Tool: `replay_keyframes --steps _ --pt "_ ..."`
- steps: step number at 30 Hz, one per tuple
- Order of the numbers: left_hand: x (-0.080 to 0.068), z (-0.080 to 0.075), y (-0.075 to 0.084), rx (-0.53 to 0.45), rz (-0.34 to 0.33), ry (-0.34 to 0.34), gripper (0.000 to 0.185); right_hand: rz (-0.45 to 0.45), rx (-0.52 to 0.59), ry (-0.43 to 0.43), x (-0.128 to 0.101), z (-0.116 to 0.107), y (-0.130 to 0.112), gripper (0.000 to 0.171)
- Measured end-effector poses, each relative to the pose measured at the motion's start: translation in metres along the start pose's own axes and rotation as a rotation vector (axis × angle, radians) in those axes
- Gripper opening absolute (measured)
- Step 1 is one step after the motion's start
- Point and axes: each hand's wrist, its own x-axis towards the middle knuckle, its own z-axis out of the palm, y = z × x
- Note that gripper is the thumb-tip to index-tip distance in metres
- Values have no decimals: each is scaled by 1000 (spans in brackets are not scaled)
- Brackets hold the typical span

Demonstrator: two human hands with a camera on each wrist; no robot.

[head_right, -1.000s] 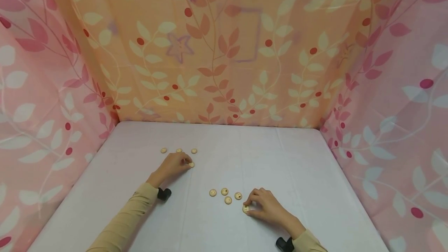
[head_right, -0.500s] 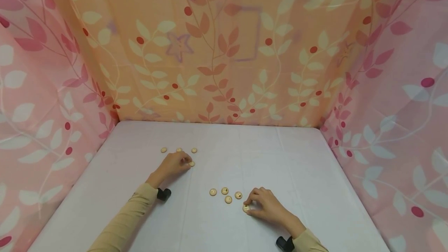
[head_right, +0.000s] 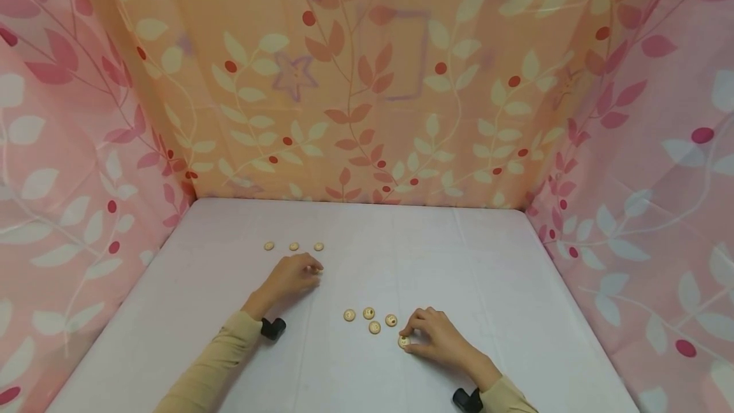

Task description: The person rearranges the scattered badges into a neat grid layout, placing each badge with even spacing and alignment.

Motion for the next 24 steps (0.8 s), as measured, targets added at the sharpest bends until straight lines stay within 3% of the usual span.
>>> replay_keyframes --steps 15,24 --pt "-8 8 38 79 143 -50 18 -15 -8 18 -1 -1 0 17" --pt "-14 14 59 55 183 -92 20 -21 -2 25 -1 0 -1 15"
